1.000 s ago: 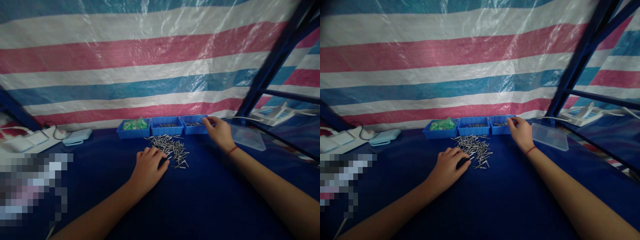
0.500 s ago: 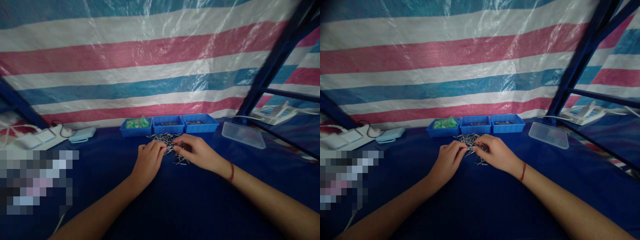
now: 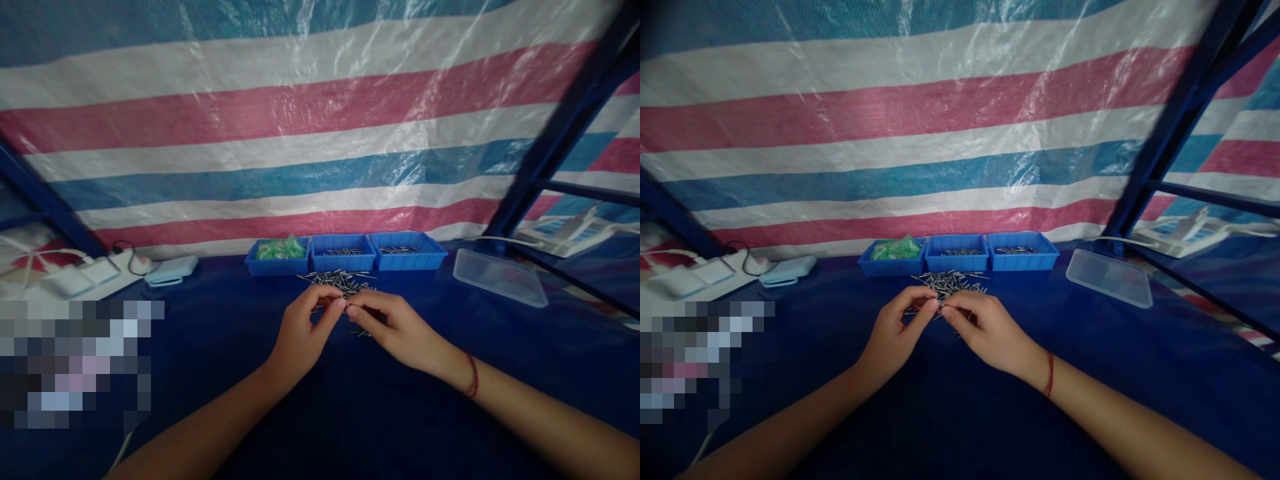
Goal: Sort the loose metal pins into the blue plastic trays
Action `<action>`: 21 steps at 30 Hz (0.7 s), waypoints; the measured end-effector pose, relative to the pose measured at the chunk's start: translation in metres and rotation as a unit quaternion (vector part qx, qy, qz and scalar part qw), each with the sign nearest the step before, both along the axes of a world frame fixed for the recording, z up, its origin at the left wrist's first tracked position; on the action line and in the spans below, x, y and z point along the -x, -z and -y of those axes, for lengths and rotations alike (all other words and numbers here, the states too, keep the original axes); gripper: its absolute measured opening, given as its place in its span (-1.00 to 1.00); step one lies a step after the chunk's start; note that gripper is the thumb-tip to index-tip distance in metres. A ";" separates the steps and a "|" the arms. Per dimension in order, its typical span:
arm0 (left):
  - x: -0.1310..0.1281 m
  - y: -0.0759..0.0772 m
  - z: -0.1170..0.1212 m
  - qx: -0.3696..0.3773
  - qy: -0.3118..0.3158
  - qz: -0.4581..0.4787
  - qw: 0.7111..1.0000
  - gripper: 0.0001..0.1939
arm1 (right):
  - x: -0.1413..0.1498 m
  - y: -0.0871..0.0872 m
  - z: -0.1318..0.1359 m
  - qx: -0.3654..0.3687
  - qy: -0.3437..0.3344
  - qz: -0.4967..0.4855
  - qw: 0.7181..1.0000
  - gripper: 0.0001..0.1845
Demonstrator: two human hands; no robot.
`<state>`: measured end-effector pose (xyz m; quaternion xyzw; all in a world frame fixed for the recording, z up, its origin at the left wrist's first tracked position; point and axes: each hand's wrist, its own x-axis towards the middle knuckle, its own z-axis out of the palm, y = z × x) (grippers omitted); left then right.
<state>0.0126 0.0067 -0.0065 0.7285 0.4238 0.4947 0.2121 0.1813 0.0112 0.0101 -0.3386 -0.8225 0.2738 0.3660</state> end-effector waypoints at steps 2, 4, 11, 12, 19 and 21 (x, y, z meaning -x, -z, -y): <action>0.000 -0.001 0.001 -0.001 0.003 0.005 1.000 -0.92 | 0.001 0.001 0.001 0.013 -0.003 0.000 1.000 -0.71; 0.000 -0.002 0.002 -0.001 0.005 0.007 1.000 -0.92 | 0.001 0.002 0.001 0.023 -0.004 -0.005 1.000 -0.71; 0.000 -0.001 0.002 0.000 0.001 0.007 1.000 -0.93 | 0.002 0.004 0.000 0.069 -0.010 -0.038 0.997 -0.79; 0.000 -0.001 0.002 -0.001 0.001 0.007 1.000 -0.93 | 0.002 0.005 -0.001 0.075 -0.013 -0.039 0.996 -0.79; 0.000 -0.001 0.002 -0.029 0.001 0.011 1.000 -0.94 | 0.004 0.006 -0.002 0.137 -0.004 -0.080 0.987 -0.80; 0.000 -0.001 0.002 -0.032 0.000 0.010 0.999 -0.94 | 0.003 0.008 -0.003 0.145 0.004 -0.097 0.985 -0.80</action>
